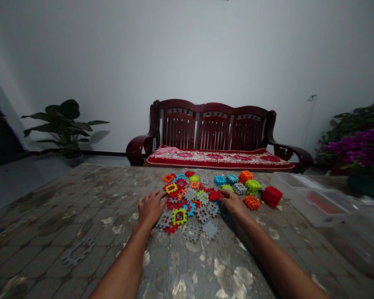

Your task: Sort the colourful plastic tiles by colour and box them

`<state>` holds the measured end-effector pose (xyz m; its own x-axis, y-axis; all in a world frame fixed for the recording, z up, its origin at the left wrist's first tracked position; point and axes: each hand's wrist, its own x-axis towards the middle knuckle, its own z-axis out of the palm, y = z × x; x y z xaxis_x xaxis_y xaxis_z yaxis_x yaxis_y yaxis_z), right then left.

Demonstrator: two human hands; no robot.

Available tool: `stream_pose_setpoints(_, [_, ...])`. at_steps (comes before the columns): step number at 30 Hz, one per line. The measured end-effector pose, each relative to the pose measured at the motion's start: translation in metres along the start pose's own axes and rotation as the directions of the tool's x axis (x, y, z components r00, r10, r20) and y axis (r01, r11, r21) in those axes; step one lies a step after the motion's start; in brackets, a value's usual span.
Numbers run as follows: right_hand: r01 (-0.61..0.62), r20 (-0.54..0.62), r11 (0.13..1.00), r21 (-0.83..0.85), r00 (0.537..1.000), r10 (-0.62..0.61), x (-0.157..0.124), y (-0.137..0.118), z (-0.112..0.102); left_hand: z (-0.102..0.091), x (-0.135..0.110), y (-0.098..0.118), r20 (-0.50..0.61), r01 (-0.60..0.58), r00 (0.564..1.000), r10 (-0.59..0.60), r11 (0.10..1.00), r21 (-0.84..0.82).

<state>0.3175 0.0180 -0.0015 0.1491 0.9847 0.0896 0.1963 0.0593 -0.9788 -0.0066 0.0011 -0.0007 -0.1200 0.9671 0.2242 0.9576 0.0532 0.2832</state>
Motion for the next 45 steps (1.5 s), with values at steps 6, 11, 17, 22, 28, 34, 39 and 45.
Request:
stream_pose_setpoints(6, [0.073,-0.079,0.981,-0.179,0.993,-0.089,0.002,0.007,0.000,0.001,0.001,-0.001,0.003,-0.001,1.000,0.001,1.000,0.007])
stream_pose_setpoints(11, [0.187,0.003,0.828,-0.529,0.976,-0.219,-0.005,-0.001,0.004,-0.001,0.001,0.000,0.018,0.004,1.000,-0.004,1.000,0.019])
stream_pose_setpoints(17, [0.222,0.104,0.593,-0.774,0.968,-0.227,-0.008,-0.008,0.010,-0.002,0.001,0.001,0.018,-0.005,1.000,0.005,1.000,0.023])
stream_pose_setpoints(22, [0.195,0.039,0.625,-0.756,0.966,-0.255,-0.009,-0.006,0.014,-0.001,0.001,0.000,0.009,-0.002,1.000,0.002,1.000,0.026])
stream_pose_setpoints(28, [0.299,-0.022,0.725,-0.621,0.917,-0.397,-0.006,-0.016,-0.001,0.003,0.003,-0.003,0.010,-0.010,1.000,0.010,0.999,0.041])
stream_pose_setpoints(34, [0.158,-0.303,0.815,-0.557,0.875,-0.377,0.015,-0.022,-0.089,0.004,0.004,-0.005,0.012,-0.024,1.000,0.024,0.998,0.050])
stream_pose_setpoints(39, [0.038,-0.458,0.789,-0.613,0.797,-0.394,0.017,-0.009,-0.169,0.001,0.004,-0.003,0.028,-0.022,0.999,0.020,0.997,0.068])
stream_pose_setpoints(45, [0.026,-0.449,0.759,-0.650,0.793,-0.411,0.015,0.011,-0.215,0.001,0.006,-0.004,0.038,-0.031,0.999,0.028,0.995,0.093])
